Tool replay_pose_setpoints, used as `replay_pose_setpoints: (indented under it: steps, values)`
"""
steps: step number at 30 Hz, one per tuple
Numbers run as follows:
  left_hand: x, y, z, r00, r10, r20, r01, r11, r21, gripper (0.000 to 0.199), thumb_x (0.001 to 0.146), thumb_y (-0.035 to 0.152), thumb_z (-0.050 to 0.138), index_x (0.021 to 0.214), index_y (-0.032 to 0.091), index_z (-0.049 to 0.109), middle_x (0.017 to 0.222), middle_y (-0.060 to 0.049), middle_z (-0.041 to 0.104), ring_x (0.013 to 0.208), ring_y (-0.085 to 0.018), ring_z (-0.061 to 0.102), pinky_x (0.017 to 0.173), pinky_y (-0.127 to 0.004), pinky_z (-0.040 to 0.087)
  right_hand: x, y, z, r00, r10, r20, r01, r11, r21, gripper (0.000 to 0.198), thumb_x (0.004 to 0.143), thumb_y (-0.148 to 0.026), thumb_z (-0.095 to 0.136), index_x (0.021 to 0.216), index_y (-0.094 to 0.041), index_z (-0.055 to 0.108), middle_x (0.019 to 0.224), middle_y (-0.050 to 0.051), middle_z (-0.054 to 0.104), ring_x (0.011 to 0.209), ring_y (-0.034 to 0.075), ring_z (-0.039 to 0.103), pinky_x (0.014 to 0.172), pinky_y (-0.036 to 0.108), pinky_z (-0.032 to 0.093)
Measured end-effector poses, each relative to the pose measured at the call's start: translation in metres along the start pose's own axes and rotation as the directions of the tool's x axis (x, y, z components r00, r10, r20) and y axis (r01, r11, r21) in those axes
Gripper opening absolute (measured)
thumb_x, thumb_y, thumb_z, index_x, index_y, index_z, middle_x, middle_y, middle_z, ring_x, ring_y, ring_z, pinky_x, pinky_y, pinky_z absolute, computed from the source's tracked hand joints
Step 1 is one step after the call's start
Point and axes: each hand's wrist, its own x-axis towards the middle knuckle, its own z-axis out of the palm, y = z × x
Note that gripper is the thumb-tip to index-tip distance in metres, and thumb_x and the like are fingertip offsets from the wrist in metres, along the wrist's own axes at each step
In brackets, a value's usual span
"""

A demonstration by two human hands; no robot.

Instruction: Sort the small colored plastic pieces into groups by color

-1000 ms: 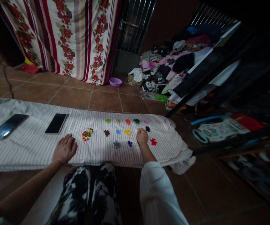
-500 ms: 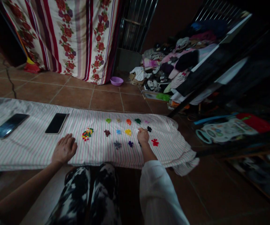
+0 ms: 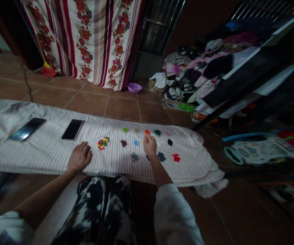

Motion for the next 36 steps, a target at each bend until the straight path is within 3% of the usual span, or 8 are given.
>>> replay_pose_setpoints:
  steps: [4,7,13,25,36]
  values:
    - [0.000,0.002,-0.002,1.000,-0.020,0.013,0.020,1.000,-0.007,0.026,0.090,0.027,0.043,0.100,0.014,0.063,0.131,-0.018,0.061,0.129,-0.033,0.052,0.107,-0.048,0.041,-0.022,-0.053,0.036,0.980,-0.160,0.119,0.134,0.970,0.204,0.030,0.085,-0.024,0.047,0.099,-0.019,0.073,0.091,0.008,0.068,0.083,0.019,0.062,0.081,0.031,0.050]
    - [0.001,0.003,-0.003,0.999,-0.030,0.021,0.030,0.999,-0.017,0.025,0.089,0.027,0.043,0.100,0.014,0.063,0.132,-0.018,0.061,0.129,-0.033,0.051,0.107,-0.048,0.041,-0.043,-0.089,0.066,0.936,-0.256,0.241,0.174,0.933,0.315,0.029,0.088,-0.023,0.048,0.103,-0.020,0.072,0.095,0.008,0.068,0.083,0.017,0.063,0.079,0.028,0.051]
    - [0.002,0.003,-0.004,0.999,-0.040,0.031,0.041,0.999,-0.033,0.026,0.090,0.026,0.042,0.100,0.013,0.063,0.132,-0.018,0.060,0.131,-0.033,0.050,0.108,-0.048,0.039,-0.057,-0.134,0.105,0.888,-0.283,0.363,0.212,0.951,0.223,0.031,0.091,-0.016,0.046,0.106,-0.023,0.073,0.099,0.006,0.066,0.093,0.017,0.060,0.089,0.028,0.047]
    - [0.002,0.005,-0.004,0.997,-0.063,0.036,0.066,0.995,-0.076,0.026,0.089,0.024,0.043,0.101,0.013,0.063,0.134,-0.020,0.059,0.132,-0.034,0.048,0.110,-0.050,0.038,-0.043,-0.165,0.103,0.761,-0.147,0.632,0.262,0.961,-0.091,0.040,0.100,-0.025,0.036,0.131,-0.032,0.059,0.117,0.007,0.056,0.101,0.018,0.060,0.086,0.026,0.044]
    - [0.001,0.004,-0.003,0.999,-0.037,-0.014,0.037,0.999,-0.036,0.023,0.089,0.025,0.043,0.099,0.016,0.062,0.130,-0.017,0.062,0.128,-0.032,0.053,0.106,-0.048,0.040,-0.049,-0.166,0.099,0.784,-0.184,0.593,0.265,0.963,-0.052,0.032,0.098,-0.023,0.041,0.123,-0.029,0.062,0.114,0.006,0.054,0.094,0.017,0.059,0.080,0.025,0.044]
